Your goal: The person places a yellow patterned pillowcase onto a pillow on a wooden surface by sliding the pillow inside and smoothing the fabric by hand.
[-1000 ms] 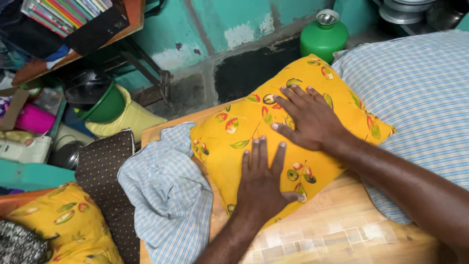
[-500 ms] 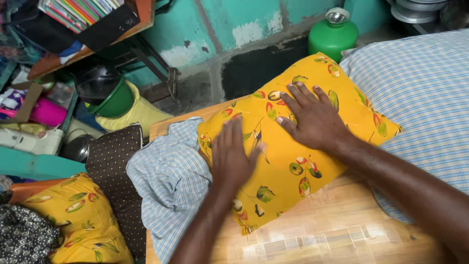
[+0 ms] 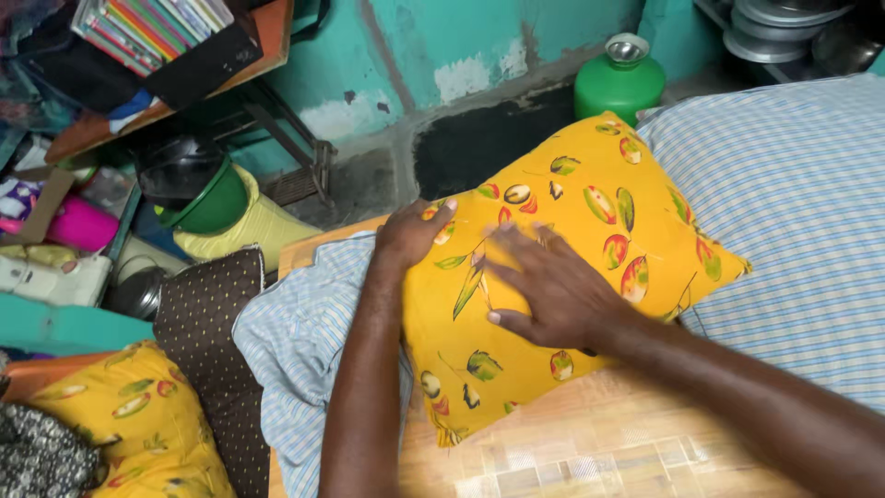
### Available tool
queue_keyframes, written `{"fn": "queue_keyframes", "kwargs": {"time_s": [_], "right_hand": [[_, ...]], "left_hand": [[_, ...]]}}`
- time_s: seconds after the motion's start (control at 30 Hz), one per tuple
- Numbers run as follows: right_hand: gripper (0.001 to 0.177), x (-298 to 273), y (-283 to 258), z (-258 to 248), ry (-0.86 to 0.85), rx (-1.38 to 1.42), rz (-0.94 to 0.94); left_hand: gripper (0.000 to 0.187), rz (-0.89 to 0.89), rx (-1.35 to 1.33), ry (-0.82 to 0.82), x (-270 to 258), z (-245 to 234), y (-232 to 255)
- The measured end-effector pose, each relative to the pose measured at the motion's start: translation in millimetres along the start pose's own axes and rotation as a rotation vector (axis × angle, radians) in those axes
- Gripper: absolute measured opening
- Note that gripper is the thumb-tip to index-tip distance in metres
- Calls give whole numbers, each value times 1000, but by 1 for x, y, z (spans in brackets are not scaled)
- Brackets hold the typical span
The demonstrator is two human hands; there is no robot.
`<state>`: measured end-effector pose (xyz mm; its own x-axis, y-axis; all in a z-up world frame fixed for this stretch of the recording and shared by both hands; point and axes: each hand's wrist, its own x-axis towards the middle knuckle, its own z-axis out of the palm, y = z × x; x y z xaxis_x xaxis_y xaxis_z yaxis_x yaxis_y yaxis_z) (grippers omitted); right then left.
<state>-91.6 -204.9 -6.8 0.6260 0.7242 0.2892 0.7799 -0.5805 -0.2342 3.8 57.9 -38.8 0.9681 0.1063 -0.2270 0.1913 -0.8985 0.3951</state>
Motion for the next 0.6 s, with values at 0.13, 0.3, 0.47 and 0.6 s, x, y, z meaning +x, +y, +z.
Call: {"fn": "queue_keyframes", "kwargs": {"time_s": [0.13,0.3,0.47,0.6], "right_hand": [[99,-1,-3,2,82,-53,161],[100,9,-1,1,-157,-43,237],[100,8,-2,-1,-161,-88,199],[97,0,-1,5,-54,-79,174]], "left_hand": [[81,12,-90,159,-11,-6,11],[63,171,36,463,-43,-2,27],[62,211,194,421,-32,-9,25],[68,279,232,306,10,-6,39]]}}
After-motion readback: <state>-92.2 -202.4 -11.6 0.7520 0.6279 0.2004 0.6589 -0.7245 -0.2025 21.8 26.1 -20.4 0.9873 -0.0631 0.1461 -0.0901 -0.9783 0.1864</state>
